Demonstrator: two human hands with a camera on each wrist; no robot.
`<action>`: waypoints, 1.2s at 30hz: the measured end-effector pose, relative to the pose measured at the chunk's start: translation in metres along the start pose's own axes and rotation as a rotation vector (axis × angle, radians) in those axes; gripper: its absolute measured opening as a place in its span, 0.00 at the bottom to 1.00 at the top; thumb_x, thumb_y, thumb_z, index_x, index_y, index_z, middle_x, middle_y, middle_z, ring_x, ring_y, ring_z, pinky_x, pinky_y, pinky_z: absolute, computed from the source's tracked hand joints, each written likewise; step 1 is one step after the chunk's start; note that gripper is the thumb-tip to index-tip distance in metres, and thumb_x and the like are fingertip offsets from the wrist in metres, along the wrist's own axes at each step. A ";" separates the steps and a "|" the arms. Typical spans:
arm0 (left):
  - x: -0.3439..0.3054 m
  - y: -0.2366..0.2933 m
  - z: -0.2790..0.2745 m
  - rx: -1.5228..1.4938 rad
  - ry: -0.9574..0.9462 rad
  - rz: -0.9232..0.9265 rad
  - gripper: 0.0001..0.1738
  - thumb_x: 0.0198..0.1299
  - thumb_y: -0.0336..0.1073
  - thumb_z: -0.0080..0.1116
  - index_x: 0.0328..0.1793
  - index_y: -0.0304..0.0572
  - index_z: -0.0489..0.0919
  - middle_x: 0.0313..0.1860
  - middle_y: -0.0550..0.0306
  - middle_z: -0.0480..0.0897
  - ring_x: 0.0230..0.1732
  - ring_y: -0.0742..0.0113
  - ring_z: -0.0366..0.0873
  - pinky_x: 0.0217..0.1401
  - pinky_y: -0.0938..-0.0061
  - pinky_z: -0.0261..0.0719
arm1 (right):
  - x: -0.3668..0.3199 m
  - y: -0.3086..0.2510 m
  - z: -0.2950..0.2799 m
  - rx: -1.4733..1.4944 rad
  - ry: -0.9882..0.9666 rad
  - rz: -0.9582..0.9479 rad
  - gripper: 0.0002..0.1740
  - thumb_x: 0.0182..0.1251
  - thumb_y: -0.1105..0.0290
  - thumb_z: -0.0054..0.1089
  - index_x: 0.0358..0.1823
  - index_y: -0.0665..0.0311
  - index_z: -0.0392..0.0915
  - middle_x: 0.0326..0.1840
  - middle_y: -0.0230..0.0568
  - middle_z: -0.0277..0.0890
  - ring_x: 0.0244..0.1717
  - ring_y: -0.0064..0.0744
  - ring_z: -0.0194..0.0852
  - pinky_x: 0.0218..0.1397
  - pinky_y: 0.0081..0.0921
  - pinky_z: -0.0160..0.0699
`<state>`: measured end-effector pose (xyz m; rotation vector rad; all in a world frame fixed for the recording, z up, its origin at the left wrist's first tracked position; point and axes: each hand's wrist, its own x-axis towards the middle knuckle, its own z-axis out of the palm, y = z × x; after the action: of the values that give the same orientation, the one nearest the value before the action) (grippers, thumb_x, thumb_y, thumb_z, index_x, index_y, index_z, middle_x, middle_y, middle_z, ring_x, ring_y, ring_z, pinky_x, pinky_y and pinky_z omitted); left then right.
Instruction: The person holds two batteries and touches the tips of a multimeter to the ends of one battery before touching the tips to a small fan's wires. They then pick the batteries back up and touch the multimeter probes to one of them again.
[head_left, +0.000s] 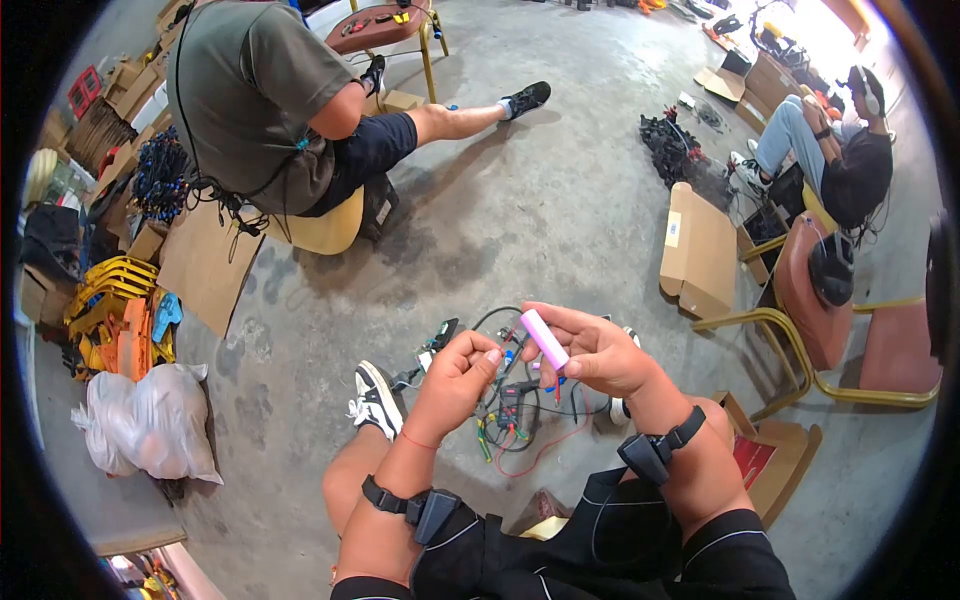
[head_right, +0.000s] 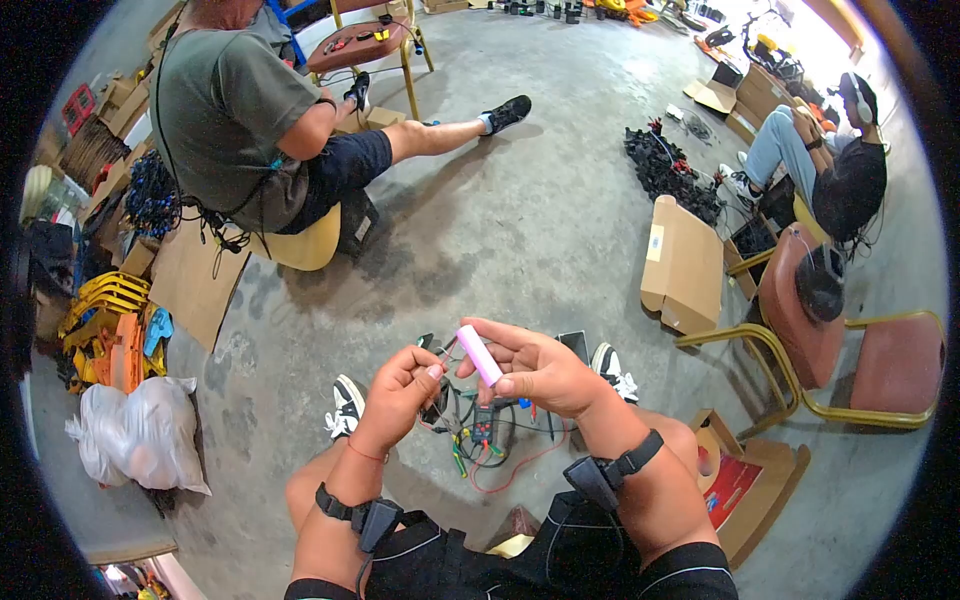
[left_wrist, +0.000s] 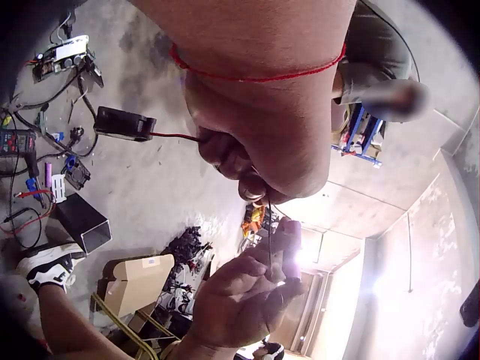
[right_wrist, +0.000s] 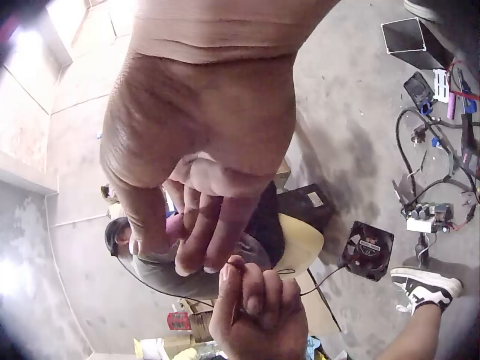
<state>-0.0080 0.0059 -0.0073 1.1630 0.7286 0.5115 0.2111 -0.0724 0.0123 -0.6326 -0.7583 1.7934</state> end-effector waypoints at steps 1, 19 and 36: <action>0.000 0.000 0.000 0.005 0.001 0.003 0.07 0.69 0.34 0.53 0.44 0.38 0.75 0.24 0.68 0.71 0.25 0.81 0.64 0.28 0.84 0.62 | 0.000 -0.001 0.001 0.016 0.001 0.003 0.48 0.57 0.72 0.69 0.76 0.66 0.51 0.59 0.54 0.71 0.49 0.33 0.76 0.54 0.28 0.76; -0.002 0.008 0.016 -0.170 0.005 0.021 0.12 0.69 0.35 0.54 0.54 0.40 0.74 0.29 0.67 0.71 0.26 0.81 0.63 0.28 0.84 0.61 | 0.008 0.011 -0.004 -0.076 0.263 -0.106 0.45 0.51 0.62 0.77 0.67 0.70 0.62 0.58 0.42 0.71 0.60 0.32 0.69 0.61 0.31 0.70; -0.003 -0.004 0.016 -0.267 -0.015 0.078 0.07 0.69 0.35 0.54 0.43 0.38 0.77 0.37 0.56 0.81 0.35 0.69 0.79 0.38 0.74 0.78 | 0.018 0.026 -0.004 0.027 0.319 -0.163 0.37 0.55 0.68 0.74 0.63 0.70 0.64 0.60 0.46 0.71 0.62 0.38 0.71 0.65 0.33 0.69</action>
<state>0.0018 -0.0073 -0.0071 0.9465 0.5835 0.6441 0.1923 -0.0615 -0.0113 -0.7929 -0.5504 1.5048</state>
